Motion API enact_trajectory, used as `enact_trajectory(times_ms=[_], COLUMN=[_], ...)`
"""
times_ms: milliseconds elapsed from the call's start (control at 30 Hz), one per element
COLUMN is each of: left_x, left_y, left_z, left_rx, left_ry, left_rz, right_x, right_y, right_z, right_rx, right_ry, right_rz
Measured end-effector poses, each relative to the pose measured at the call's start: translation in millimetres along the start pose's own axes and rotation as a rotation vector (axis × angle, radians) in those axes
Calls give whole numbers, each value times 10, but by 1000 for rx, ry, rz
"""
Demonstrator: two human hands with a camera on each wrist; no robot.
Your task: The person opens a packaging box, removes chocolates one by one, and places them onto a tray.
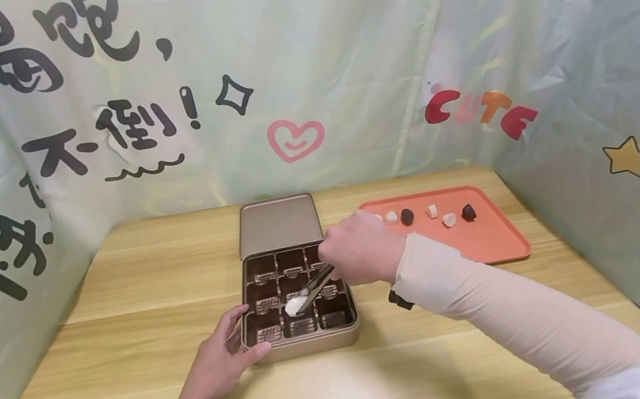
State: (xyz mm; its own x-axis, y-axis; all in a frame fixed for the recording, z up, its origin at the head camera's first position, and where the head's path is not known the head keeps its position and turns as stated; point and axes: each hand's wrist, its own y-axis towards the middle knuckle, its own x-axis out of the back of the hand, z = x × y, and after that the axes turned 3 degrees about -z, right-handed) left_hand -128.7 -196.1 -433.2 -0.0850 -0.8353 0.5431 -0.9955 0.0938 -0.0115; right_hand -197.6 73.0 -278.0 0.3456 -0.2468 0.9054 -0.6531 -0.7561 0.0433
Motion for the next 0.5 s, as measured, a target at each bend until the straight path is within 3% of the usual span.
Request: enact_trajectory(times_ms=[200,500], left_x=[-7,4], left_y=[-37,-10], left_z=[28,-15], left_rx=[-2,-16], left_ry=[5,6], left_rz=[1,0], right_x=[-38,-46], right_y=[-72,-201], right_z=[-103,-360], right_rx=[-6,-93], right_ry=[62,110], right_rz=[-43,-20])
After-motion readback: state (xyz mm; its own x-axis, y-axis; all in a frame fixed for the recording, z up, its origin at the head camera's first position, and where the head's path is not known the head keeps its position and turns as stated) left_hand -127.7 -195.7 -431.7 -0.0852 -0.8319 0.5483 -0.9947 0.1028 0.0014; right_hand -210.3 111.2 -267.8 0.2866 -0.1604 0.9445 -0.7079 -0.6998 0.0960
